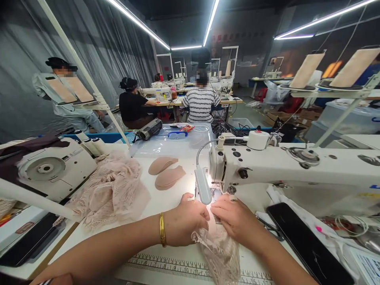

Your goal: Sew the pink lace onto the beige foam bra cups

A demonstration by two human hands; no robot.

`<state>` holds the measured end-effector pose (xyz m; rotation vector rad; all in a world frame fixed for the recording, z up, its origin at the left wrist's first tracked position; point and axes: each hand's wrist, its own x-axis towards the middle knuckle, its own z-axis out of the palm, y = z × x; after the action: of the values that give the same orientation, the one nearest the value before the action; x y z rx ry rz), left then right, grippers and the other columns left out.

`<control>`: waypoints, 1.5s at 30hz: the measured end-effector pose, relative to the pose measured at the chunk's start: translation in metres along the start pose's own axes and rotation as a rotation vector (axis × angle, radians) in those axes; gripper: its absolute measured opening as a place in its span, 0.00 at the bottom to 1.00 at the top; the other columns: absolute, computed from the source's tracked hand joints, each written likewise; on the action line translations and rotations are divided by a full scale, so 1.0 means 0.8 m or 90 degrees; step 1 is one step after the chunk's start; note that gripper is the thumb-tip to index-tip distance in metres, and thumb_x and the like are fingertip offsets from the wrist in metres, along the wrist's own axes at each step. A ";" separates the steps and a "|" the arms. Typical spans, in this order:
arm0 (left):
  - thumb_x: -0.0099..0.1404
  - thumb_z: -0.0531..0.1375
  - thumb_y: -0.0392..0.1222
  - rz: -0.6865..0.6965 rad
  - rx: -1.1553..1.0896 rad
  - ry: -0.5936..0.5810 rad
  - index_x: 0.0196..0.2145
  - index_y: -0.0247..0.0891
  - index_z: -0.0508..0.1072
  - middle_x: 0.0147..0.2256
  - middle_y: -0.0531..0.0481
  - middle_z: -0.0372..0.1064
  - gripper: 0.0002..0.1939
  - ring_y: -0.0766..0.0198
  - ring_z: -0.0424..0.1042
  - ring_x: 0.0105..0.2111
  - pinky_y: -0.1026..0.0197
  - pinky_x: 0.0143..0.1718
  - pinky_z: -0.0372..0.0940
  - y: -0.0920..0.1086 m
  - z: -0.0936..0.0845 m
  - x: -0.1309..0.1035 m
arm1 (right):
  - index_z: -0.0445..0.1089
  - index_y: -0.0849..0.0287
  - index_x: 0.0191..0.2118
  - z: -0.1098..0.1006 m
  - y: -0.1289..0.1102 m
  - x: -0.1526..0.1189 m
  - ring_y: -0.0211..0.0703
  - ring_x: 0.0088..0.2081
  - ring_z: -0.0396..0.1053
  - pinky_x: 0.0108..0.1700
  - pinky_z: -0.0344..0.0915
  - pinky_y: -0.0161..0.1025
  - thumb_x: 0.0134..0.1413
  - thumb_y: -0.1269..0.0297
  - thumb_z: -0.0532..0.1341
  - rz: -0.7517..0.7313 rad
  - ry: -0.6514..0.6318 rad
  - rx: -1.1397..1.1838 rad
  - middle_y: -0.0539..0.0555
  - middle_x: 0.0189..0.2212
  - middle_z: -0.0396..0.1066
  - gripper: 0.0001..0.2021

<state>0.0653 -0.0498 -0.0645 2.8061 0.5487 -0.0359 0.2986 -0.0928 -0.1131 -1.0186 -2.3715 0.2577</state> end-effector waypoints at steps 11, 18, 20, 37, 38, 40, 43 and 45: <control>0.59 0.63 0.38 -0.099 -0.098 0.050 0.30 0.39 0.76 0.47 0.50 0.71 0.01 0.55 0.70 0.43 0.35 0.55 0.52 0.018 0.029 0.013 | 0.75 0.50 0.42 -0.001 0.009 -0.003 0.47 0.41 0.73 0.38 0.69 0.41 0.66 0.73 0.49 0.160 -0.030 -0.102 0.52 0.47 0.78 0.18; 0.61 0.63 0.38 -0.098 -0.100 0.036 0.32 0.39 0.76 0.48 0.48 0.71 0.02 0.52 0.70 0.46 0.34 0.53 0.54 0.021 0.025 0.016 | 0.75 0.49 0.43 0.003 0.012 -0.008 0.48 0.42 0.74 0.42 0.70 0.42 0.64 0.73 0.49 0.184 -0.025 -0.128 0.52 0.48 0.78 0.18; 0.61 0.63 0.38 -0.093 -0.105 0.035 0.32 0.39 0.76 0.49 0.48 0.71 0.02 0.53 0.71 0.46 0.36 0.52 0.55 0.021 0.026 0.015 | 0.74 0.49 0.43 0.004 0.014 -0.010 0.48 0.41 0.74 0.42 0.69 0.42 0.64 0.73 0.49 0.191 -0.034 -0.133 0.52 0.48 0.78 0.18; 0.56 0.63 0.32 -0.008 -0.040 0.025 0.24 0.36 0.69 0.37 0.51 0.75 0.07 0.57 0.71 0.40 0.51 0.41 0.53 -0.018 0.009 0.024 | 0.75 0.50 0.43 0.008 0.017 -0.013 0.48 0.40 0.73 0.39 0.68 0.42 0.66 0.72 0.48 0.170 -0.028 -0.158 0.53 0.47 0.77 0.18; 0.57 0.63 0.32 0.000 -0.027 0.022 0.23 0.36 0.68 0.36 0.52 0.74 0.07 0.58 0.71 0.38 0.52 0.40 0.52 -0.022 0.006 0.025 | 0.74 0.50 0.42 0.010 0.018 -0.014 0.48 0.40 0.73 0.38 0.68 0.42 0.66 0.72 0.49 0.169 -0.023 -0.155 0.54 0.47 0.77 0.17; 0.57 0.62 0.32 0.015 -0.003 0.008 0.23 0.36 0.67 0.33 0.52 0.73 0.09 0.59 0.70 0.37 0.53 0.38 0.52 -0.029 0.000 0.029 | 0.74 0.50 0.43 0.013 0.020 -0.015 0.49 0.41 0.73 0.38 0.68 0.43 0.66 0.72 0.49 0.170 -0.013 -0.147 0.54 0.47 0.77 0.16; 0.58 0.63 0.33 0.022 0.020 -0.007 0.23 0.36 0.67 0.32 0.53 0.73 0.09 0.60 0.68 0.36 0.52 0.39 0.52 -0.039 -0.008 0.033 | 0.73 0.50 0.47 0.014 0.021 -0.015 0.50 0.41 0.72 0.39 0.68 0.44 0.66 0.72 0.49 0.168 -0.012 -0.137 0.55 0.49 0.76 0.17; 0.59 0.63 0.33 0.015 0.022 -0.001 0.24 0.36 0.67 0.32 0.53 0.73 0.09 0.62 0.67 0.34 0.51 0.42 0.53 -0.046 -0.011 0.035 | 0.72 0.50 0.50 0.012 0.020 -0.014 0.49 0.41 0.72 0.40 0.68 0.45 0.67 0.73 0.49 0.160 -0.025 -0.134 0.55 0.52 0.75 0.17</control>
<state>0.0772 -0.0049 -0.0682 2.8464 0.5186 -0.0425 0.3095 -0.0897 -0.1315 -1.4255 -2.3400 0.1218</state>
